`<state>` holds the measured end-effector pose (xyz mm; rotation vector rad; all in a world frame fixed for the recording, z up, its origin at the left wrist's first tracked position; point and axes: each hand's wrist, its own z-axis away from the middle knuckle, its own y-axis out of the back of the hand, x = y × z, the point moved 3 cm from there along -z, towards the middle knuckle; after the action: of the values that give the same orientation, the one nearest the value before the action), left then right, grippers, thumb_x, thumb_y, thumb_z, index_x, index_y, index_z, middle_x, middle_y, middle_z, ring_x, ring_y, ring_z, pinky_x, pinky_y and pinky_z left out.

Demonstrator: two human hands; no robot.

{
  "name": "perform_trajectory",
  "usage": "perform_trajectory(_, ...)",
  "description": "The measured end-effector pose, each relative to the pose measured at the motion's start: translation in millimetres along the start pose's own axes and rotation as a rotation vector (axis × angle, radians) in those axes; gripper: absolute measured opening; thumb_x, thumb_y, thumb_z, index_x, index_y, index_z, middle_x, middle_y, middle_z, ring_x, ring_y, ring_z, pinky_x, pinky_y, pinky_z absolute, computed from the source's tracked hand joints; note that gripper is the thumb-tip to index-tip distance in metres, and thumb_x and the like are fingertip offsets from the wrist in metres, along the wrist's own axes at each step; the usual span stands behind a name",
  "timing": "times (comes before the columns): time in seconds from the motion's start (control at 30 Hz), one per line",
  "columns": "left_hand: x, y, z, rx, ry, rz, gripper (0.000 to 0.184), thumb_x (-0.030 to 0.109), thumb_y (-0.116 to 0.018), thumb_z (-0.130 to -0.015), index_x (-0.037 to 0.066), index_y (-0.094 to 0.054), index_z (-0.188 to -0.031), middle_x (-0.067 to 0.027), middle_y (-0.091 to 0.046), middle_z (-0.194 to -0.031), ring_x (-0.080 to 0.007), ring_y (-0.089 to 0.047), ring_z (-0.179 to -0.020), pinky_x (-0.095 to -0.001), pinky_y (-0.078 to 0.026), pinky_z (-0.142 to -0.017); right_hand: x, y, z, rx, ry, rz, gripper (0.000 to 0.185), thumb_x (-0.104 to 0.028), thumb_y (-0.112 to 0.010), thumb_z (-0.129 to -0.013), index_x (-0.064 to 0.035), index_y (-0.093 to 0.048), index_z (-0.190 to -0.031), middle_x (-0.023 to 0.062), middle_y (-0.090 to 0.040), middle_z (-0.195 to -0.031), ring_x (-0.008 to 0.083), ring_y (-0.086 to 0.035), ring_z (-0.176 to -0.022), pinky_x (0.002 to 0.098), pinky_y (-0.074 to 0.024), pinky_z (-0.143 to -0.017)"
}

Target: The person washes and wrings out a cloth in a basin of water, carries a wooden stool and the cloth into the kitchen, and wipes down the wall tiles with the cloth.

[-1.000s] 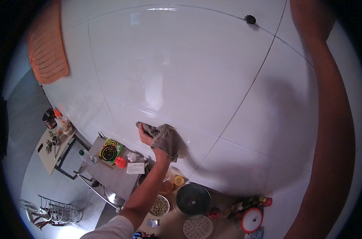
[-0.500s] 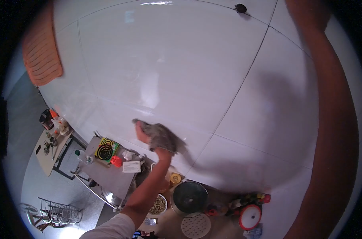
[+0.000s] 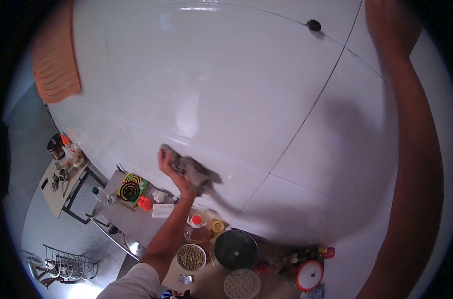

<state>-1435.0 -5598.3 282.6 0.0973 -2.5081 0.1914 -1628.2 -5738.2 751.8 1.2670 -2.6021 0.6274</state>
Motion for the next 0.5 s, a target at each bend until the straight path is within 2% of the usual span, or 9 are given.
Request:
perform_trajectory(0.07, -13.3, 8.8, -4.3, 0.244, 0.346, 0.030, 0.067, 0.011, -0.068, -0.074, 0.003, -0.039, -0.134, -0.0198, -0.029, -0.142, -0.0341, -0.027, -0.134, -0.0420, -0.023, -0.112, 17.4, -11.1, -0.6, 0.019, 0.021, 0.039, 0.033, 0.007, -0.043, -0.074, -0.0032, -0.060, -0.100, 0.0118, -0.059, -0.105, 0.0305, -0.050, -0.105, 0.0397, -0.0380, -0.097)
perform_trajectory(0.13, -4.9, 9.1, -3.3, 0.224, 0.413, 0.069, 0.067, 0.012, -0.067, -0.078, 0.002, -0.036, -0.136, -0.0193, -0.028, -0.142, -0.0329, -0.027, -0.134, -0.0402, -0.024, -0.112, 18.9, -11.8, 0.1, 0.052, 0.046, 0.087, 0.032, 0.007, -0.044, -0.074, -0.0030, -0.060, -0.100, 0.0118, -0.059, -0.104, 0.0305, -0.050, -0.105, 0.0396, -0.0383, -0.097)
perform_trajectory(0.17, -0.1, 7.9, -2.1, 0.212, 0.480, 0.106, 0.067, 0.013, -0.066, -0.081, 0.002, -0.033, -0.138, -0.0188, -0.026, -0.142, -0.0317, -0.026, -0.134, -0.0383, -0.024, -0.112, 3.4, -7.3, 0.7, 0.057, -0.021, 0.078, 0.031, 0.007, -0.044, -0.075, -0.0031, -0.060, -0.100, 0.0118, -0.059, -0.104, 0.0304, -0.050, -0.105, 0.0395, -0.0384, -0.097)
perform_trajectory(0.2, 10.6, 5.9, -0.5, 0.186, 0.402, 0.114, 0.079, 0.015, -0.070, -0.075, 0.002, -0.029, -0.141, -0.0207, -0.022, -0.144, -0.0337, -0.022, -0.136, -0.0404, -0.021, -0.113, -5.0, -3.9, 0.3, 0.063, -0.089, 0.065, 0.031, 0.007, -0.045, -0.076, -0.0031, -0.060, -0.101, 0.0118, -0.059, -0.104, 0.0303, -0.050, -0.105, 0.0395, -0.0385, -0.097)
perform_trajectory(0.23, 18.2, 4.9, 3.4, 0.186, 0.399, 0.115, 0.079, 0.015, -0.070, -0.075, 0.002, -0.029, -0.141, -0.0207, -0.022, -0.144, -0.0337, -0.022, -0.136, -0.0404, -0.021, -0.113, -5.7, -2.2, 0.0, 0.066, -0.090, 0.066, 0.031, 0.007, -0.045, -0.076, -0.0031, -0.060, -0.101, 0.0118, -0.059, -0.104, 0.0303, -0.050, -0.105, 0.0395, -0.0385, -0.097)
perform_trajectory(0.3, 32.3, -0.6, 9.0, 0.011, 0.289, -0.041, 0.090, 0.015, -0.073, -0.068, 0.002, -0.026, -0.143, -0.0218, -0.016, -0.147, -0.0355, -0.018, -0.138, -0.0423, -0.019, -0.114, -5.2, -1.5, 0.1, 0.012, -0.083, 0.055, 0.029, 0.007, -0.045, -0.077, -0.0031, -0.060, -0.100, 0.0117, -0.059, -0.105, 0.0299, -0.050, -0.105, 0.0398, -0.0386, -0.098)
perform_trajectory(0.33, 34.4, -1.2, 13.0, -0.005, 0.283, 0.012, 0.095, 0.019, -0.073, -0.063, 0.002, -0.026, -0.143, -0.0223, -0.014, -0.148, -0.0365, -0.015, -0.140, -0.0440, -0.017, -0.115, -3.0, -1.4, 0.9, 0.012, -0.085, 0.058, 0.029, 0.007, -0.045, -0.077, -0.0031, -0.060, -0.100, 0.0117, -0.059, -0.105, 0.0299, -0.050, -0.105, 0.0398, -0.0386, -0.098)
perform_trajectory(0.5, 31.7, -1.7, 13.6, 0.036, 0.352, 0.086, 0.091, 0.018, -0.072, -0.066, 0.003, -0.026, -0.143, -0.0220, -0.015, -0.148, -0.0359, -0.015, -0.139, -0.0440, -0.019, -0.114, 13.3, -13.9, 1.7, 0.047, -0.034, 0.121, 0.030, 0.006, -0.045, -0.077, -0.0043, -0.059, -0.101, 0.0102, -0.058, -0.106, 0.0285, -0.050, -0.106, 0.0404, -0.0388, -0.098)
